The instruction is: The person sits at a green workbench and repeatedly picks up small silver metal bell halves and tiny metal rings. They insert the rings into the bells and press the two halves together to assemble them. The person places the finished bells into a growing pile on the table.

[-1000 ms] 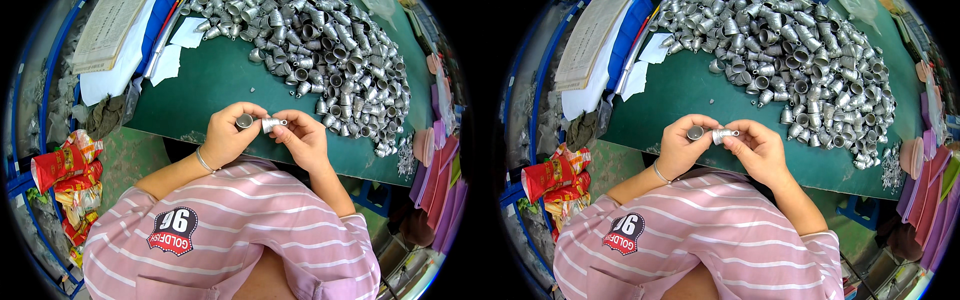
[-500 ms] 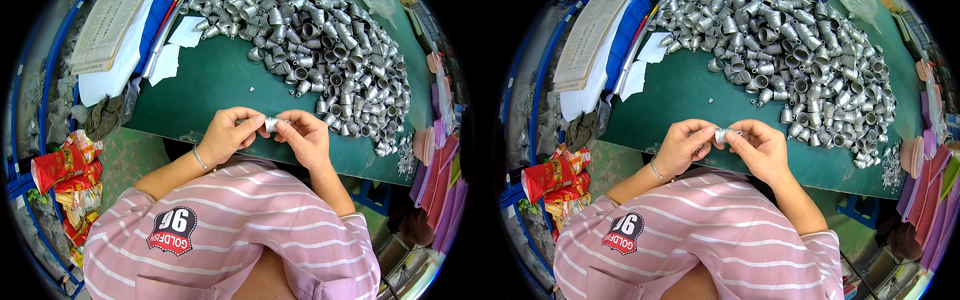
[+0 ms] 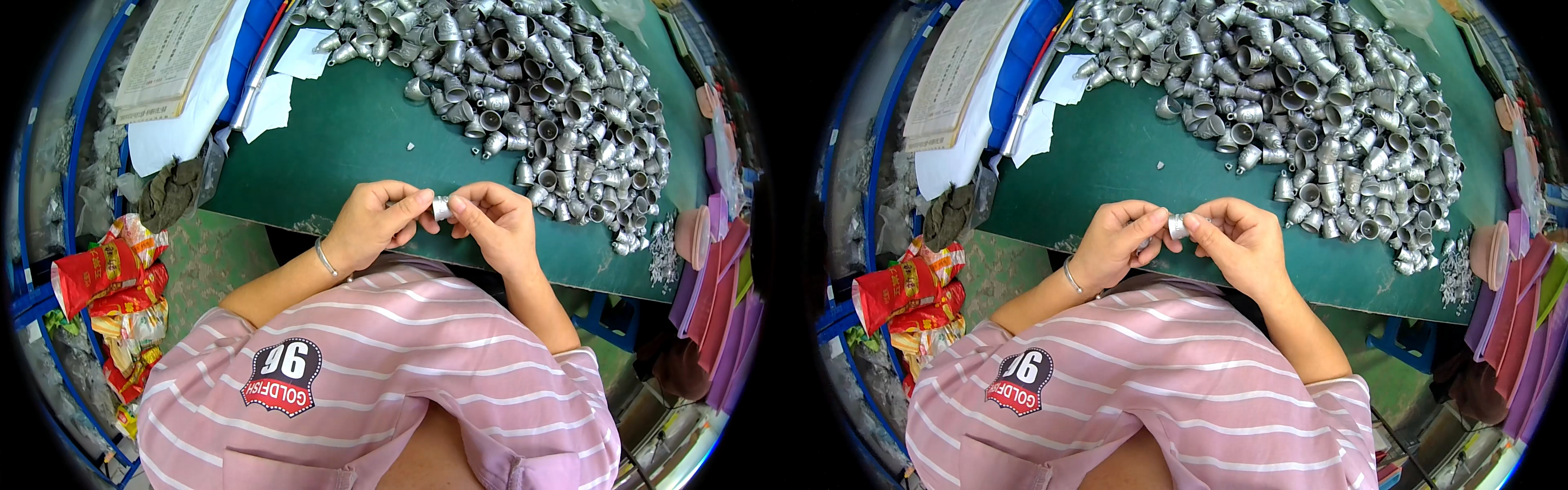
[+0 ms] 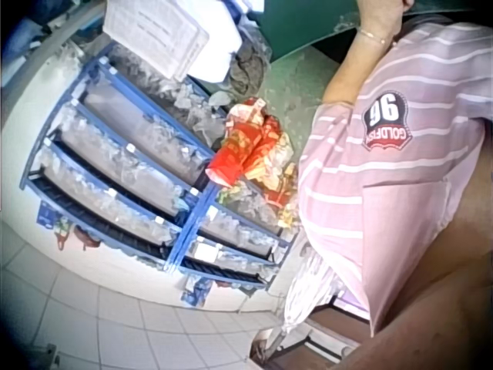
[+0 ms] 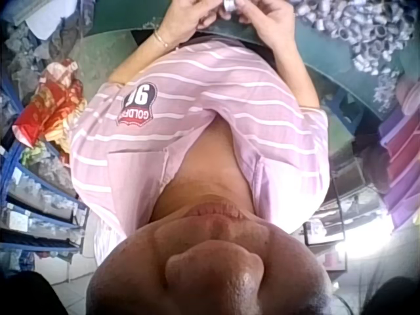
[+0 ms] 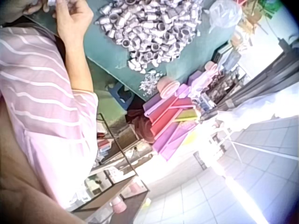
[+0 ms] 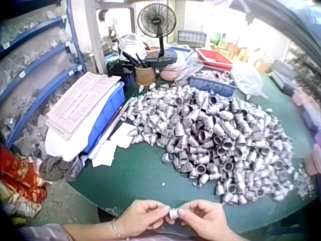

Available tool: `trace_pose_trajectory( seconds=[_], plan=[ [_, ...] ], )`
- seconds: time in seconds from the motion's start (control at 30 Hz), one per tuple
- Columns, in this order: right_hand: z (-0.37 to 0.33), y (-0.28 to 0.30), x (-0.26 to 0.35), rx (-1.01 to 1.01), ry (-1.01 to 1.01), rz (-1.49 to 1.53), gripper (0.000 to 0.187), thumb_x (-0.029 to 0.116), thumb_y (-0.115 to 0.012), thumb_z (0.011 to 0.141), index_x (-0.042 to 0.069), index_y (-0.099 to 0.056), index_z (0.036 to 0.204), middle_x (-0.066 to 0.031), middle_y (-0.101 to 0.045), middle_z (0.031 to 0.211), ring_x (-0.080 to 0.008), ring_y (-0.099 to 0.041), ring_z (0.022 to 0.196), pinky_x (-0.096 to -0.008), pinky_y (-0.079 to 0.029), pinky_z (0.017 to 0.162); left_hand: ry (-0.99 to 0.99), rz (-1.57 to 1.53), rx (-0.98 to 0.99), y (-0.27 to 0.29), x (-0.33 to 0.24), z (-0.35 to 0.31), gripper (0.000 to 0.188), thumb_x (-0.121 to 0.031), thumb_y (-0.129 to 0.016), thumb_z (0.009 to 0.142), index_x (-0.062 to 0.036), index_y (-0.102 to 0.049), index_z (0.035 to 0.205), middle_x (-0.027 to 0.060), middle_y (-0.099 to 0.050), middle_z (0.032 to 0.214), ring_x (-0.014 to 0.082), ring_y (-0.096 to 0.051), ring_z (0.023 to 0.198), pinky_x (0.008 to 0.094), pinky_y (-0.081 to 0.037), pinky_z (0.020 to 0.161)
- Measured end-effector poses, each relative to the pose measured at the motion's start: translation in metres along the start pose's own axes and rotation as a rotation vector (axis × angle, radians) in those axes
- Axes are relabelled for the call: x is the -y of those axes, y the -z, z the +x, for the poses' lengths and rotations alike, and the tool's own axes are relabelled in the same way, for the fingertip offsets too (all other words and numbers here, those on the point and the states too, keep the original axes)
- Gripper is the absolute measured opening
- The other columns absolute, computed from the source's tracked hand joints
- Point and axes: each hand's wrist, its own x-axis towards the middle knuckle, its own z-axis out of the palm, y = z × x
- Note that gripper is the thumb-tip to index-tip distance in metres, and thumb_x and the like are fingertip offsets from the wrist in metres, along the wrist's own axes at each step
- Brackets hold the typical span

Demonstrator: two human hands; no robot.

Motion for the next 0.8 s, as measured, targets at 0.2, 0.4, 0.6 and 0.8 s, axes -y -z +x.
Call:
trace_pose_trajectory(
  seconds=[0.2, 0.4, 0.6, 0.8],
  plan=[
    [0.001, 0.000, 0.002, -0.015, -0.035, -0.027, 0.019, 0.016, -0.069, 0.084, -0.002, -0.064, 0.085, -0.0031, -0.064, 0.074, -0.0047, -0.056, 0.059, -0.0181, -0.045, 0.050, 0.028, 0.012, -0.002, -0.001, 0.000, -0.001, 0.027, -0.022, -0.054, 0.094, 0.0039, -0.061, 0.089, 0.0137, -0.064, 0.075, 0.0056, -0.043, 0.048, 0.0177, -0.030, 0.041],
    [0.001, 0.000, 0.003, -0.014, -0.064, -0.066, 0.021, 0.018, -0.070, 0.084, -0.002, -0.064, 0.083, -0.0026, -0.064, 0.072, -0.0046, -0.055, 0.058, -0.0179, -0.044, 0.049, 0.028, 0.016, 0.008, -0.001, 0.000, -0.001, 0.032, -0.026, -0.058, 0.092, 0.0048, -0.063, 0.087, 0.0092, -0.064, 0.073, 0.0043, -0.043, 0.049, 0.0186, -0.033, 0.043],
    [0.000, 0.001, 0.001, 0.003, -0.042, -0.055, 0.018, 0.015, -0.068, 0.085, -0.002, -0.064, 0.086, -0.0029, -0.063, 0.075, -0.0055, -0.056, 0.062, -0.0185, -0.046, 0.053, 0.026, 0.028, 0.021, 0.000, 0.000, -0.001, 0.027, -0.021, -0.054, 0.094, 0.0047, -0.062, 0.091, 0.0135, -0.065, 0.076, 0.0054, -0.044, 0.049, 0.0175, -0.031, 0.042],
    [0.000, 0.004, -0.011, 0.059, 0.313, -0.049, 0.016, 0.000, -0.067, 0.081, -0.005, -0.062, 0.096, -0.0086, -0.060, 0.095, -0.0126, -0.061, 0.084, -0.0242, -0.052, 0.074, -0.139, 0.162, -0.096, -0.002, 0.001, -0.002, 0.021, -0.008, -0.066, 0.084, 0.0017, -0.064, 0.103, 0.0033, -0.061, 0.078, 0.0034, -0.046, 0.056, 0.0162, -0.034, 0.046]
  ],
)
